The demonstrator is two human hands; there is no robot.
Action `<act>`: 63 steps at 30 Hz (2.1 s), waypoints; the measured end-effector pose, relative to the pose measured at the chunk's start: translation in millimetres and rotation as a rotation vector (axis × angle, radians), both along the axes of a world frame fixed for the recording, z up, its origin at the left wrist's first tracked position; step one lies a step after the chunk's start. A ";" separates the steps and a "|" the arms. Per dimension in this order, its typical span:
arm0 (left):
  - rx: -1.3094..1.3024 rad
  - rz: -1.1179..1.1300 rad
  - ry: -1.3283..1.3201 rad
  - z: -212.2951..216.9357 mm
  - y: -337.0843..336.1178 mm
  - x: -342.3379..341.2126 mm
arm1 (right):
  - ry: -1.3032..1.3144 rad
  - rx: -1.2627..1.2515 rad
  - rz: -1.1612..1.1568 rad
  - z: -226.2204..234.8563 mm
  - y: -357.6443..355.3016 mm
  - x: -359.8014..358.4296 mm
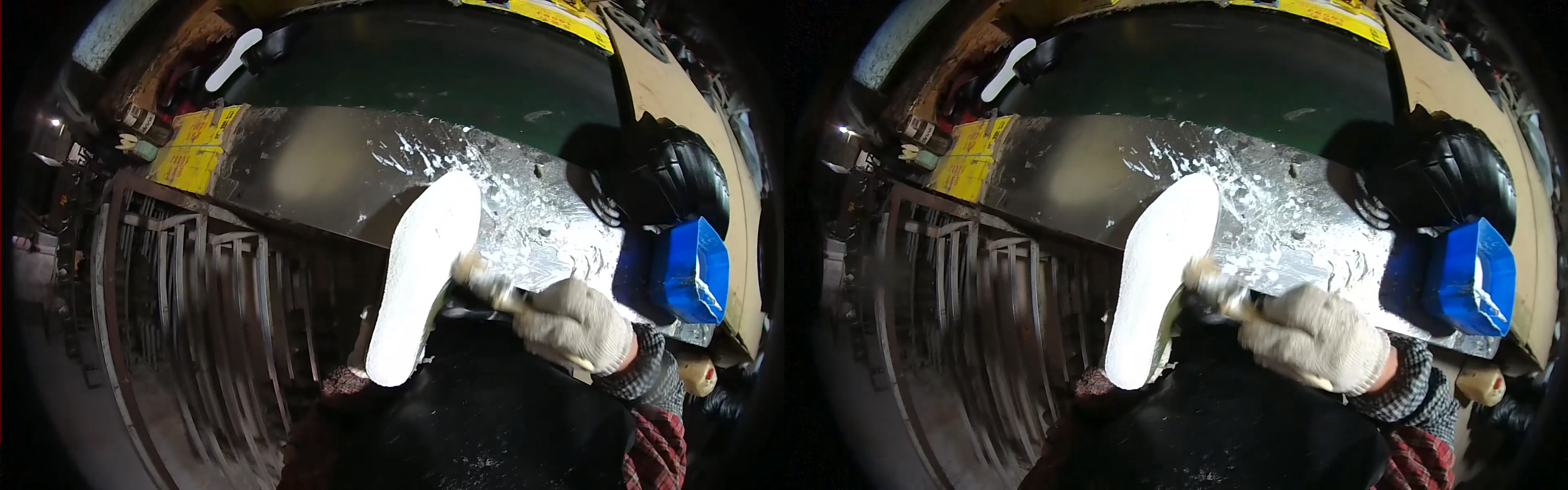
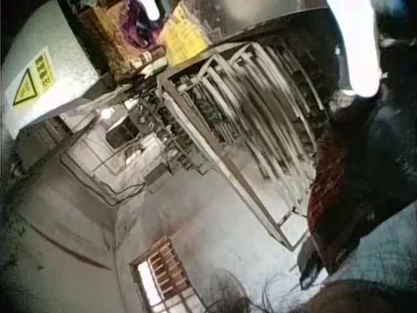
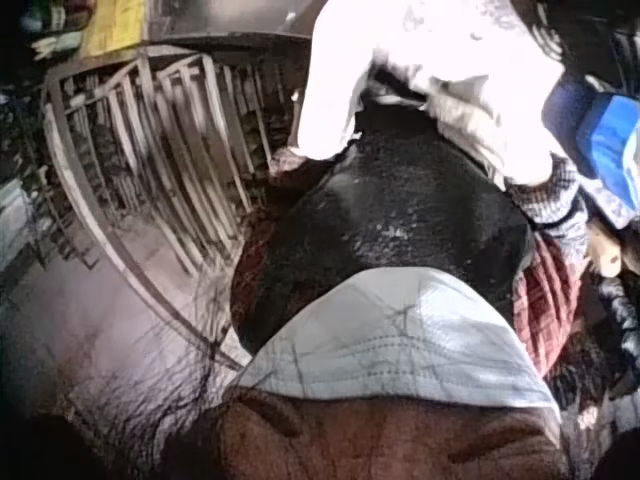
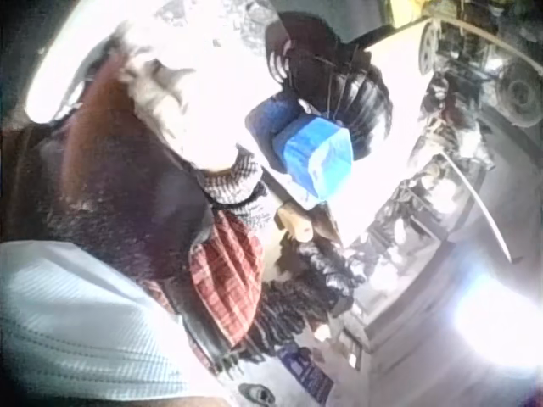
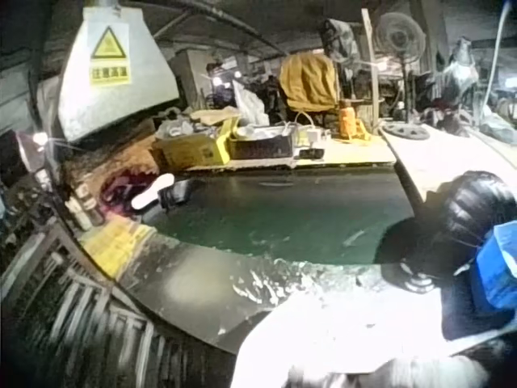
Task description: Apply glue to the edges and surfaces of shoe components using a brush.
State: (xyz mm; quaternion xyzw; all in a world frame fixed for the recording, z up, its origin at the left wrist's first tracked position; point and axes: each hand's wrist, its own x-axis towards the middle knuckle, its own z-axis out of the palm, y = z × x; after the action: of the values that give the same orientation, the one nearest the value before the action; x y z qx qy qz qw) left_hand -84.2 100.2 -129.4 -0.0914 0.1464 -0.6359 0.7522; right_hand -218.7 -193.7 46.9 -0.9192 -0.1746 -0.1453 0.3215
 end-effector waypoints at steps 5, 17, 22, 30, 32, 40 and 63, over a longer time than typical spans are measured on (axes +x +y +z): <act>0.065 0.034 -0.105 -0.2 -2.7 -1.7 | 0.068 0.065 -0.110 13.8 1.3 11.2; 0.354 0.227 -0.422 70.4 -29.6 1.1 | -0.153 -0.008 0.003 -6.6 -33.7 109.4; 0.416 0.263 -0.784 71.5 -31.8 28.0 | -0.042 -0.061 0.273 49.3 30.4 51.7; 0.507 0.197 -0.632 108.1 -42.1 71.1 | -0.268 0.182 0.026 0.7 16.8 63.4; 0.638 0.218 -0.724 115.3 -49.7 98.4 | -0.192 0.176 0.043 7.4 33.2 56.3; 0.651 0.653 -0.909 116.2 -73.6 214.2 | -0.114 0.783 -0.473 8.2 -30.5 -31.2; 0.797 0.430 -1.705 200.7 -310.2 0.4 | -0.539 0.623 -1.201 47.6 -102.5 -241.8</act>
State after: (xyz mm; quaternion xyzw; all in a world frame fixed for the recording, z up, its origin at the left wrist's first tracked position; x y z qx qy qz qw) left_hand -83.9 -210.0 71.3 0.6381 -0.2638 -0.2410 0.6821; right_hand -460.6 -296.2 94.5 -0.6546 0.3364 -0.5611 0.3789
